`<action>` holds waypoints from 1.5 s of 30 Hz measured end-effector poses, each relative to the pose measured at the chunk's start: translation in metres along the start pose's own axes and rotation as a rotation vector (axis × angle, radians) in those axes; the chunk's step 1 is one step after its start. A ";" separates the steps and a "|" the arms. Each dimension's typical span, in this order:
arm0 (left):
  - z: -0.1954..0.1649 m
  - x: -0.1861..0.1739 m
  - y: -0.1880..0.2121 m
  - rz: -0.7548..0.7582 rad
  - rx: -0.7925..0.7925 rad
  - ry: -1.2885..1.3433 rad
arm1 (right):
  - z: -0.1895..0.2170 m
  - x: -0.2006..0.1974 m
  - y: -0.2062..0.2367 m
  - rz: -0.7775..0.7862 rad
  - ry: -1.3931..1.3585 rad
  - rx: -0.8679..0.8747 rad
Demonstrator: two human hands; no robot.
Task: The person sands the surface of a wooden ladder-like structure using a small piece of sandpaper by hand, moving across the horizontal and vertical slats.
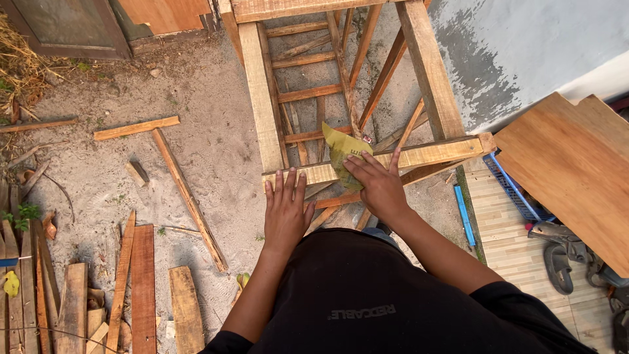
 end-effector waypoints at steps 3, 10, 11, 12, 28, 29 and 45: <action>-0.001 -0.002 0.000 0.008 0.009 -0.019 | 0.006 -0.002 -0.001 0.003 -0.029 -0.105; -0.005 -0.005 -0.011 -0.018 -0.022 -0.056 | 0.004 -0.008 0.003 0.020 -0.040 -0.047; -0.005 -0.005 -0.012 -0.016 -0.026 -0.054 | 0.003 -0.008 0.003 0.025 -0.055 -0.040; -0.005 -0.005 -0.013 -0.015 -0.029 -0.052 | 0.002 -0.008 0.004 0.029 -0.071 -0.032; 0.004 -0.013 -0.027 0.057 -0.088 -0.042 | -0.001 -0.004 0.010 0.040 -0.073 -0.022; 0.005 -0.015 -0.026 0.041 -0.103 -0.031 | -0.002 -0.005 0.009 0.051 -0.075 -0.019; 0.016 -0.019 -0.012 -0.094 -0.278 -0.055 | 0.066 -0.019 -0.077 0.261 -0.116 -0.119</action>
Point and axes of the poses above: each hand's wrist, its own y-axis away from the middle knuckle, its own x-axis out of the palm, z = x × y, the point moved 4 cm from there along -y, towards the middle knuckle, and after that the axes turned 3 degrees about -z, right-handed, at the moved point
